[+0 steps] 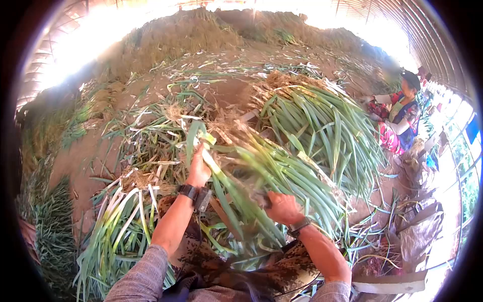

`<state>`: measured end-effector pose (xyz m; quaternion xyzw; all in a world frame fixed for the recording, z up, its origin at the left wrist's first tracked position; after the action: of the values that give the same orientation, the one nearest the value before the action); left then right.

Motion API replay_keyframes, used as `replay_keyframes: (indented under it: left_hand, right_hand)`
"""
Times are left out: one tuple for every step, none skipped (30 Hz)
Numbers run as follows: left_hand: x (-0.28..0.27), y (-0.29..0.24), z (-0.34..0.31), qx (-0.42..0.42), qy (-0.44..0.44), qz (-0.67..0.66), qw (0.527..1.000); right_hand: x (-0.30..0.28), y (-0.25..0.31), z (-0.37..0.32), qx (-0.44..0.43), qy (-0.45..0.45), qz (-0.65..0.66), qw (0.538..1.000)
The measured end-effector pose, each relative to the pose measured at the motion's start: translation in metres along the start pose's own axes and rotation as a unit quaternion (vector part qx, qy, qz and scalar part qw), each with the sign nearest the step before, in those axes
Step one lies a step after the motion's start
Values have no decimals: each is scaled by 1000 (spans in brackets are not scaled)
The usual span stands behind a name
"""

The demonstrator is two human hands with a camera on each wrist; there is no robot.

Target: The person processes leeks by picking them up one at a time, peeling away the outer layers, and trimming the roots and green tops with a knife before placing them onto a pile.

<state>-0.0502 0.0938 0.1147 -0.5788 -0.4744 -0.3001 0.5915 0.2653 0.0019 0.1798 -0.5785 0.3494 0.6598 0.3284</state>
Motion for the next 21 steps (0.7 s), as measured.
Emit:
replay_keyframes:
  left_hand:
    - [-10, -1, 9, 38, -31, -15, 999]
    - [-21, 3, 11, 25, -18, -9, 1000]
    - [-22, 5, 6, 12, -4, -2, 1000]
    - [-28, 13, -1, -40, -51, 52, 997]
    - [-34, 19, -6, -92, -99, 104, 985]
    - [-35, 20, -12, -95, -132, 143, 976]
    - [-22, 22, -18, -101, -118, 168, 973]
    - [-21, 28, -17, -88, -101, 164, 977]
    - [-22, 33, -12, -74, -82, 159, 981]
    - [-26, 36, -9, -91, -69, 117, 987]
    - [-30, 40, -6, -93, -68, 118, 986]
    - [-22, 44, -8, -103, -46, 112, 987]
    - [-15, 49, -11, -113, -23, 106, 988]
    - [-9, 54, -16, -115, -13, 114, 987]
    - [1, 58, -24, -117, -2, 123, 986]
    - [5, 65, -29, -150, 14, 120, 981]
    - [8, 73, -36, -184, 28, 117, 976]
    - [-23, 93, -21, -182, 11, 126, 975]
    - [-23, 99, -28, -185, 10, 125, 975]
    - [-22, 104, -33, -170, 14, 176, 970]
    - [-19, 106, -36, -153, 18, 226, 962]
  right_hand:
    - [-3, 2, -1, 1, -35, 15, 999]
    - [-2, 1, -1, 30, 14, 32, 999]
    - [-2, 2, 1, 30, 13, 32, 999]
    - [1, 1, 1, 37, 45, 21, 998]
    - [5, 0, 0, 45, 79, 9, 996]
    - [1, 3, 0, 56, 78, 13, 995]
    - [4, 0, -1, 58, 84, 14, 995]
    - [6, -3, 2, 43, 66, 10, 997]
    - [8, -5, 4, 28, 46, 5, 999]
    - [13, -8, 6, 36, 45, 7, 998]
    - [18, -11, 10, 38, 45, 7, 998]
    - [19, -14, 14, 62, 45, 13, 997]
    - [20, -18, 17, 86, 45, 19, 995]
    - [21, -21, 21, 89, 45, 19, 995]
    - [20, -22, 25, 87, 30, 38, 995]
    - [16, -22, 30, 85, 16, 56, 995]
    - [14, -23, 34, 90, 17, 56, 994]
    - [8, -22, 38, 93, 25, 53, 994]
    - [6, -21, 41, 95, 33, 51, 994]
    - [7, -22, 43, 101, 23, 55, 993]
    - [8, -25, 46, 101, 24, 55, 993]
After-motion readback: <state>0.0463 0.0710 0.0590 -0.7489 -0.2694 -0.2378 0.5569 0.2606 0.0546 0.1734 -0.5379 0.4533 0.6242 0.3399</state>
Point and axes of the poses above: each hand's wrist, its own z-axis towards the middle knuckle, its own x-axis out of the palm, y = z × x, the point moved 4 cm from there along z, towards the middle knuckle, and after that the axes turned 13 degrees about -z, right-handed, at the moved point
